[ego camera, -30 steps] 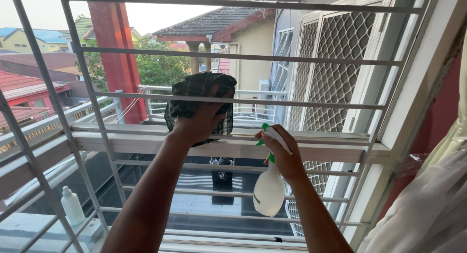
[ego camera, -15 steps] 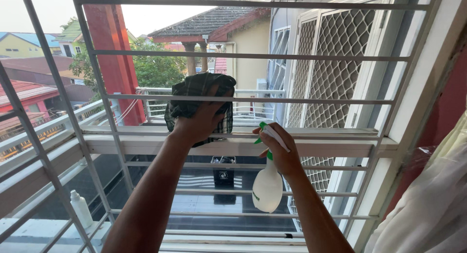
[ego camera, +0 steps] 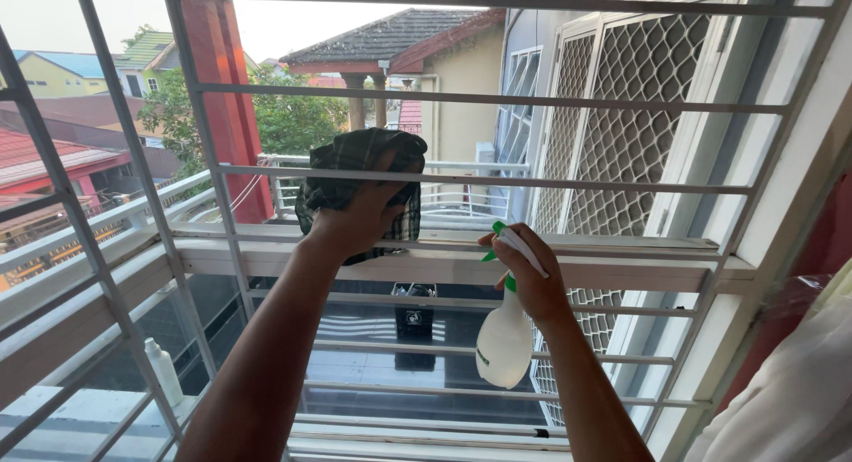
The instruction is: The person wipes the horizontal bars and glass panes of a window using a cloth and a spray bottle.
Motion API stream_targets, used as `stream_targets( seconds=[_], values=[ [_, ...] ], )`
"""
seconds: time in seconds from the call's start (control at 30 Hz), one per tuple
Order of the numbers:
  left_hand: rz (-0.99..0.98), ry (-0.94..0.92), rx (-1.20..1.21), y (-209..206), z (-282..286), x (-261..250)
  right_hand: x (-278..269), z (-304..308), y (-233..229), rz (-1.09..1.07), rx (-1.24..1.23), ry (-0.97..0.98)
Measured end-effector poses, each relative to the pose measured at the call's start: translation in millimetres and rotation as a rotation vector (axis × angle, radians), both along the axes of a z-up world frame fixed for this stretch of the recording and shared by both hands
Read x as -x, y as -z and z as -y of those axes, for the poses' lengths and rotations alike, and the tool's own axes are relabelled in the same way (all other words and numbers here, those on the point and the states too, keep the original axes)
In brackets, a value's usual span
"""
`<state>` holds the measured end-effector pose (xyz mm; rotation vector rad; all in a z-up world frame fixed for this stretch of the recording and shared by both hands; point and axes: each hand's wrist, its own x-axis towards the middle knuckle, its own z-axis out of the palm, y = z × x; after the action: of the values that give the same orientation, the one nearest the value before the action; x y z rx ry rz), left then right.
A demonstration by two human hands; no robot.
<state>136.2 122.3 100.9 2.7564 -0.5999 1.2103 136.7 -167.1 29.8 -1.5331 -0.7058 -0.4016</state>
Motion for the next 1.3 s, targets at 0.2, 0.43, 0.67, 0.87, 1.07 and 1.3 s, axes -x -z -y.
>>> stream_targets(
  seconds=[0.2,0.43,0.67,0.87,1.07,1.3],
  values=[
    [0.091,0.008,-0.053,-2.1,-22.5,2.8,7.4,-1.8,-4.1,-0.030,0.050,0.077],
    [0.114,-0.032,-0.038,-4.1,-44.2,4.2,10.4,-4.7,-4.6,-0.057,0.013,0.096],
    [0.162,0.035,-0.014,-2.9,-64.8,-0.7,6.8,-4.2,-2.0,-0.019,0.008,0.094],
    [0.157,-0.014,0.022,-9.2,-88.4,1.5,9.6,-4.6,-2.6,-0.033,0.017,0.124],
    [0.243,-0.004,0.046,-3.3,-104.5,-4.5,11.5,-6.4,-3.4,-0.014,0.033,0.141],
    [0.225,-0.007,0.110,10.5,-111.3,-6.0,11.6,-6.3,-2.6,-0.010,0.019,0.117]
  ],
)
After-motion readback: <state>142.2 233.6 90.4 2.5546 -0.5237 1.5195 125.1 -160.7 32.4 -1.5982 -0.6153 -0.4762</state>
